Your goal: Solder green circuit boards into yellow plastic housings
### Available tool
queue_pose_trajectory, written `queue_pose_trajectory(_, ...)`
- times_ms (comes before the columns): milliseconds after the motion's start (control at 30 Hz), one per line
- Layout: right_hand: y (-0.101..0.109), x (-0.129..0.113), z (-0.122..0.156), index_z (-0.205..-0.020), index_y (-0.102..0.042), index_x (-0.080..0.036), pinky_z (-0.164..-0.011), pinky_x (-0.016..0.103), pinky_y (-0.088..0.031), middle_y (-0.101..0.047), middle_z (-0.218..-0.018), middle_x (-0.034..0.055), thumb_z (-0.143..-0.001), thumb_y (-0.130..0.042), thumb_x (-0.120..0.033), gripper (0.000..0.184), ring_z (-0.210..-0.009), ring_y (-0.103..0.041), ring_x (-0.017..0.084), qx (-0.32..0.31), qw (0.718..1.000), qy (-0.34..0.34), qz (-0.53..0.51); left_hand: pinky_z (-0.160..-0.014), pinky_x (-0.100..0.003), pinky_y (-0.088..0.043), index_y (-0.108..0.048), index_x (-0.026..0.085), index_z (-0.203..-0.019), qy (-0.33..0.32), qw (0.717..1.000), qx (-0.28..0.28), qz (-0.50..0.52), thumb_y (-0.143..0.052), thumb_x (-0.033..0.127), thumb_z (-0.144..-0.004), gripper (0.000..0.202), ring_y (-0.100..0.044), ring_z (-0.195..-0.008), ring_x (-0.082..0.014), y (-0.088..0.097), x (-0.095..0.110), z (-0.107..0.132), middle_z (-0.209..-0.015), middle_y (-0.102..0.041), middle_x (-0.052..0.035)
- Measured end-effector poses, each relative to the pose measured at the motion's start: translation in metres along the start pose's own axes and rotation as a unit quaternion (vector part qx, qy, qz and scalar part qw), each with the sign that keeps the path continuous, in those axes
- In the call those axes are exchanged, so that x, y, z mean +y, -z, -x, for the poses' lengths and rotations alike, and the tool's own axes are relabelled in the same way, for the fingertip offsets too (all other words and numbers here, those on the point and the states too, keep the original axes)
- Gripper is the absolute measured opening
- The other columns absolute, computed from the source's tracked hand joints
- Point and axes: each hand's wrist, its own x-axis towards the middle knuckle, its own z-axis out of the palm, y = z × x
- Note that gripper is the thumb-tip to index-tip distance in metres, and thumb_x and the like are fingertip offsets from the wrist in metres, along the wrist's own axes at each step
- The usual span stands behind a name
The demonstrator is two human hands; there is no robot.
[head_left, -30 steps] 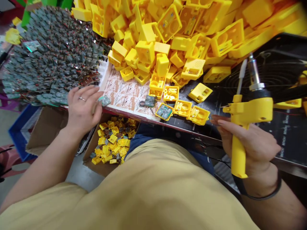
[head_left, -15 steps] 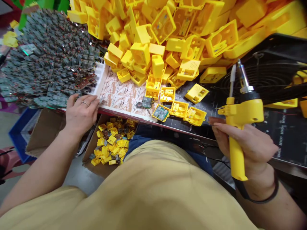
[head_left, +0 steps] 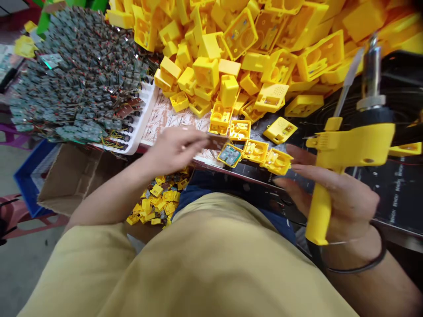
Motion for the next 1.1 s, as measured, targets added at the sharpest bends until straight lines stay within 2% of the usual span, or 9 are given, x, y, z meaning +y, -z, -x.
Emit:
queue_pose_trajectory(133, -0.002, -0.017, -0.019, -0.117, -0.057, -0.022, -0.088, 0.024, -0.061, -0.071, -0.116, 0.0039, -0.084, -0.082, -0.028, 0.041, -0.099, -0.072, 0.017, -0.002, 0.998, 0.045, -0.046, -0.086, -0.035, -0.054, -0.067, 0.026, -0.120, -0.038, 0.990, -0.047, 0.131, -0.068, 0.058, -0.087, 0.047, -0.068, -0.096, -0.0202, -0.040, 0.021, -0.035, -0.099, -0.073, -0.0041)
queue_pose_trajectory(267, 0.005, -0.019, -0.018, -0.111, -0.058, -0.020, -0.075, 0.018, -0.060, -0.073, -0.094, -0.0011, -0.081, -0.082, -0.014, 0.039, -0.078, -0.072, 0.013, 0.079, 0.997, 0.013, -0.019, -0.068, -0.025, -0.054, -0.061, 0.026, -0.130, -0.032, 0.954, -0.113, 0.275, -0.076, 0.046, -0.085, 0.052, -0.067, -0.076, -0.0102, -0.048, 0.013, -0.054, -0.120, -0.068, -0.0074)
queue_pose_trajectory(367, 0.010, -0.015, -0.009, -0.110, -0.059, -0.021, -0.073, 0.023, -0.062, -0.074, -0.094, -0.0004, -0.080, -0.083, -0.015, 0.039, -0.077, -0.072, 0.016, 0.114, 0.993, -0.027, 0.009, -0.075, -0.025, -0.058, -0.056, 0.030, -0.136, 0.023, 0.907, -0.128, 0.400, -0.083, 0.044, -0.078, 0.065, -0.070, -0.080, -0.0099, -0.054, 0.004, -0.054, -0.134, -0.063, -0.0098)
queue_pose_trajectory(500, 0.011, -0.012, -0.002, -0.109, -0.059, -0.021, -0.067, 0.025, -0.062, -0.074, -0.093, 0.0004, -0.083, -0.081, -0.016, 0.034, -0.076, -0.072, 0.017, 0.119, 0.992, -0.021, 0.031, -0.079, -0.030, -0.061, -0.050, 0.028, -0.144, 0.120, 0.843, -0.160, 0.499, -0.085, 0.050, -0.076, 0.079, -0.072, -0.083, -0.0141, -0.068, 0.005, -0.046, -0.115, -0.070, -0.0082)
queue_pose_trajectory(567, 0.010, -0.013, -0.003, -0.109, -0.058, -0.020, -0.065, 0.024, -0.062, -0.074, -0.093, -0.0001, -0.084, -0.081, -0.016, 0.034, -0.074, -0.072, 0.016, 0.130, 0.991, -0.005, 0.028, -0.077, -0.032, -0.062, -0.048, 0.027, -0.148, 0.107, 0.872, -0.171, 0.447, -0.076, 0.055, -0.084, 0.076, -0.072, -0.083, -0.0160, -0.071, 0.010, -0.043, -0.108, -0.072, -0.0077)
queue_pose_trajectory(667, 0.010, -0.016, -0.004, -0.108, -0.057, -0.022, -0.065, 0.024, -0.062, -0.074, -0.093, -0.0010, -0.084, -0.081, -0.017, 0.034, -0.073, -0.072, 0.016, 0.134, 0.991, 0.002, 0.020, -0.098, -0.044, -0.058, -0.064, 0.023, -0.138, -0.013, 0.971, -0.100, 0.215, -0.061, 0.052, -0.096, 0.051, -0.070, -0.110, -0.0249, -0.070, 0.016, -0.042, -0.124, -0.070, -0.0142)
queue_pose_trajectory(800, 0.009, -0.021, -0.003, -0.109, -0.057, -0.021, -0.073, 0.024, -0.063, -0.074, -0.095, 0.0008, -0.084, -0.080, -0.013, 0.035, -0.077, -0.072, 0.016, 0.122, 0.992, -0.007, 0.018, -0.124, -0.053, -0.035, -0.073, 0.025, -0.126, -0.151, 0.983, 0.020, 0.102, -0.053, 0.049, -0.102, 0.039, -0.047, -0.147, -0.0280, -0.073, 0.021, -0.044, -0.150, -0.058, -0.0109)
queue_pose_trajectory(900, 0.002, -0.026, -0.001, -0.111, -0.058, -0.018, -0.077, 0.023, -0.062, -0.074, -0.095, 0.0027, -0.079, -0.082, -0.010, 0.041, -0.081, -0.073, 0.016, 0.137, 0.990, 0.015, 0.012, -0.122, -0.047, -0.042, -0.078, 0.027, -0.113, -0.116, 0.955, 0.025, 0.271, -0.058, 0.056, -0.099, 0.038, -0.058, -0.137, -0.0240, -0.088, 0.027, -0.046, -0.131, -0.073, -0.0060)
queue_pose_trajectory(1100, -0.008, -0.028, -0.004, -0.117, -0.060, -0.022, -0.079, 0.021, -0.061, -0.074, -0.098, -0.0013, -0.078, -0.086, -0.019, 0.047, -0.083, -0.073, 0.015, 0.139, 0.990, 0.011, 0.029, -0.091, -0.035, -0.059, -0.079, 0.023, -0.092, 0.082, 0.813, -0.032, 0.575, -0.084, 0.064, -0.072, 0.046, -0.074, -0.101, -0.0208, -0.108, 0.038, -0.051, -0.100, -0.080, -0.0033)
